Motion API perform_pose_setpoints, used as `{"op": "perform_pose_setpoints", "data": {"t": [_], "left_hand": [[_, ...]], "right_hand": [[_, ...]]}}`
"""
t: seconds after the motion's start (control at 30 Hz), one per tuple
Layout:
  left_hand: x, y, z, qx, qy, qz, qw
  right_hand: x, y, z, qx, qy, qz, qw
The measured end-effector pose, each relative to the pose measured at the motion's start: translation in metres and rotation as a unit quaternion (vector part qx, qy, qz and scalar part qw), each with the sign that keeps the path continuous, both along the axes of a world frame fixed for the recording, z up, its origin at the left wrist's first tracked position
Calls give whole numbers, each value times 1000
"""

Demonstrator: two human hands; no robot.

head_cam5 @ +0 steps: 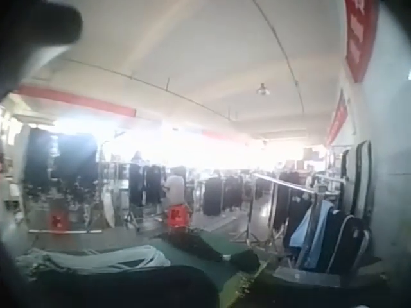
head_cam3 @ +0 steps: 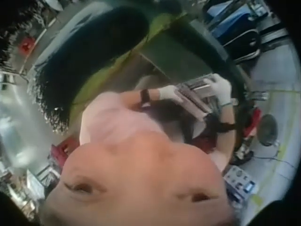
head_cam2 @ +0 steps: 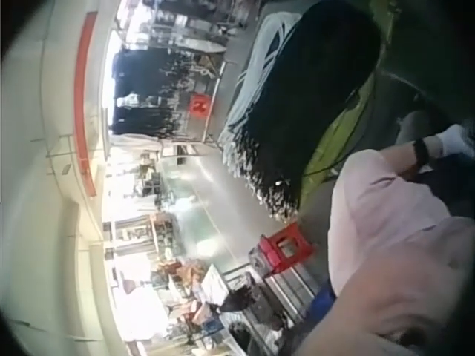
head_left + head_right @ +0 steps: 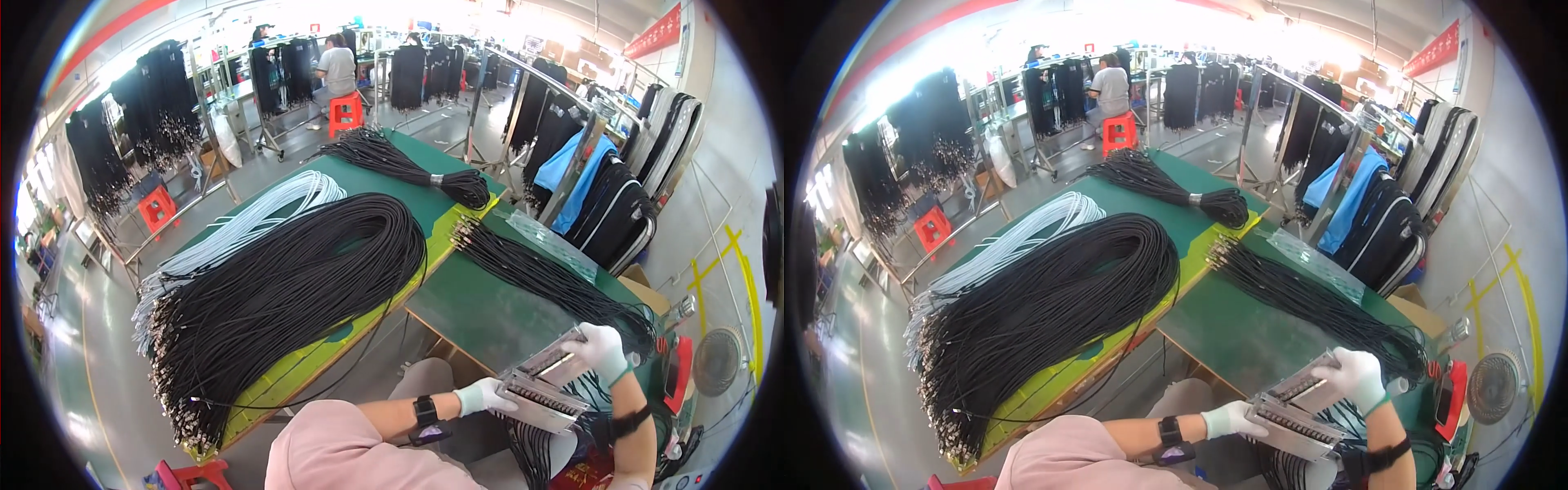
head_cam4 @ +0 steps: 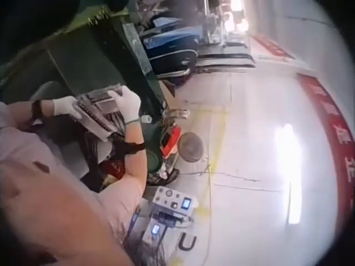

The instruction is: The recorder organizes bundles of black wires, places them into a specialized jig, and processes them through an industrial machine.

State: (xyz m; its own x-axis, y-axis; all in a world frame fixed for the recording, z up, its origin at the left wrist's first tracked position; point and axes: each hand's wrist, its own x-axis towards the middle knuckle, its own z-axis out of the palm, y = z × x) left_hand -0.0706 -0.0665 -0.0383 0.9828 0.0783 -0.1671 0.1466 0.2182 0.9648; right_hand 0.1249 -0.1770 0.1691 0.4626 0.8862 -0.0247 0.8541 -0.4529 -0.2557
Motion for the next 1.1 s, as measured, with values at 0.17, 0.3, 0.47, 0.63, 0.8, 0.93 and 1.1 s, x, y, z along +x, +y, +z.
{"op": "perform_pose_setpoints", "data": {"t": [0.17, 0.3, 0.47, 0.63, 0.8, 0.93, 1.1], "left_hand": [[3, 6, 16, 83, -61, -43, 994], [11, 17, 48, -1, -140, -40, 989], [56, 30, 62, 9, -86, -16, 996], [93, 32, 53, -121, 9, 33, 992], [102, 44, 47, -105, 5, -41, 994], [99, 46, 47, -61, 30, -22, 997], [101, 43, 46, -75, 31, -10, 997]], "right_hand": [[-65, -109, 23, 155, -258, -69, 951], [-101, -235, 78, 361, -90, -338, 865], [-187, -389, 142, 563, -340, -446, 607], [-273, -522, 169, 747, -42, -309, 587], [-316, -602, 93, 754, 99, -364, 538], [-350, -627, -29, 643, -135, -670, 346], [-361, -678, -146, 391, -103, -862, 307]]}}
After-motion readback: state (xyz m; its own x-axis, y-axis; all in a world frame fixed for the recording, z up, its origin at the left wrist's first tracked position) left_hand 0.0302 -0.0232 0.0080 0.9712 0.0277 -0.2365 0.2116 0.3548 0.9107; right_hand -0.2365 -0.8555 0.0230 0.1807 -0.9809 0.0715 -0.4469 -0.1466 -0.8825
